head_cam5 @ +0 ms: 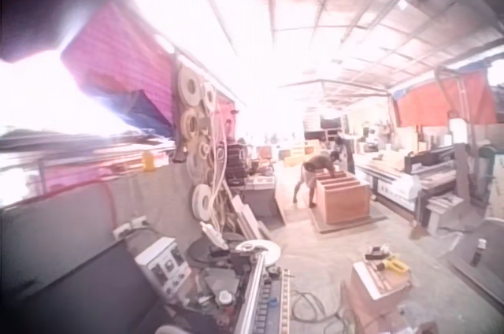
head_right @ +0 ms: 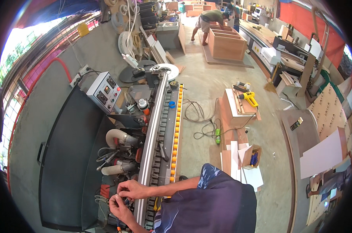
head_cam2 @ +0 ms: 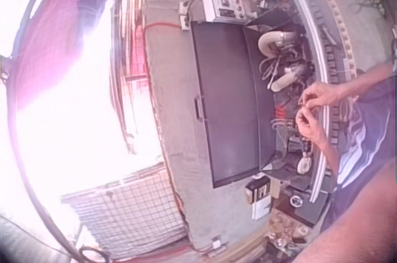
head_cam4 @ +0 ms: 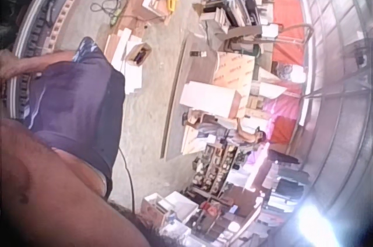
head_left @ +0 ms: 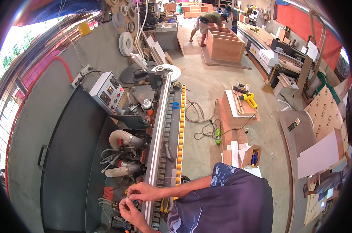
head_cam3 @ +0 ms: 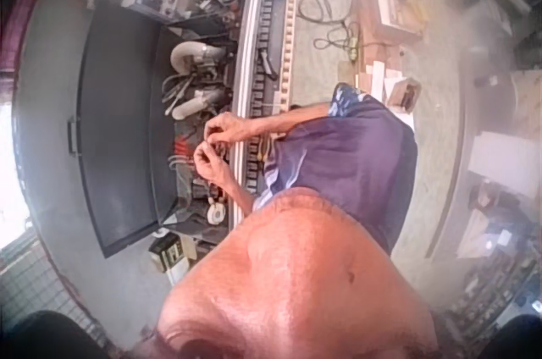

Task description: The person works on a large industrial machine, using pliers to adjust small components and connecting flexible hoses to the machine's internal parts. The person repeatedly handles the hoses and small parts, making adjustments throughout the clip.

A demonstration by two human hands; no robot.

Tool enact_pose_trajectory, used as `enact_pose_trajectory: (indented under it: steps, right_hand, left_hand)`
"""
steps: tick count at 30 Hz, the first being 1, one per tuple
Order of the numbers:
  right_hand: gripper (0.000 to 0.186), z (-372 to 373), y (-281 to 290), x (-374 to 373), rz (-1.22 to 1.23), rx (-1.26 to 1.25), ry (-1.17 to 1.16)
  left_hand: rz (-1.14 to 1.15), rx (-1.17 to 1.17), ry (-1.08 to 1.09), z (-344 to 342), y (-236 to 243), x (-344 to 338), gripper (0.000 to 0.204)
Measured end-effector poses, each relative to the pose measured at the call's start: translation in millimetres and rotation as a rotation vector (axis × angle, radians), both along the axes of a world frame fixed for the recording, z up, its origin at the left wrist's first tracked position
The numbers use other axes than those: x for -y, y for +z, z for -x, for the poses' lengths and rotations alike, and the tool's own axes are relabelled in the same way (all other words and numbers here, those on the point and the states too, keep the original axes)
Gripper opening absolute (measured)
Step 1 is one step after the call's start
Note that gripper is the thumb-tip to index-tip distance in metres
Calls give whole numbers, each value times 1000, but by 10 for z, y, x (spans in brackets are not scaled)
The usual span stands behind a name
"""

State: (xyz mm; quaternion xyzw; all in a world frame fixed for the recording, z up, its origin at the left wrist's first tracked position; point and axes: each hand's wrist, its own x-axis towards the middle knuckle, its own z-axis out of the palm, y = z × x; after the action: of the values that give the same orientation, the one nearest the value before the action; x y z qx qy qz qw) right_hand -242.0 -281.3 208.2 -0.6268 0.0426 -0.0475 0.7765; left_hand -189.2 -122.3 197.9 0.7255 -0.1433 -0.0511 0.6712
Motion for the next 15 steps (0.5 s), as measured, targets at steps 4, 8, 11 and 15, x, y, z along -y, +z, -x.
enact_pose_trajectory:
  steps: [4, 8, 11, 15]
  right_hand:
    - [23, 115, -188, 92, 79, 93, -118]
    - [23, 172, -250, 153, 44, 22, -204]
    - [22, 228, -312, 231, 125, -16, -210]
    - [22, 234, -245, 210, 146, -33, -200]
  left_hand:
    - [-147, 21, -69, 107, 37, 105, 23]
    - [-102, 35, -131, 236, 128, 197, 20]
    - [-213, 15, -220, 238, 198, 166, 22]
    - [-182, -59, -222, 249, 193, 89, 18]
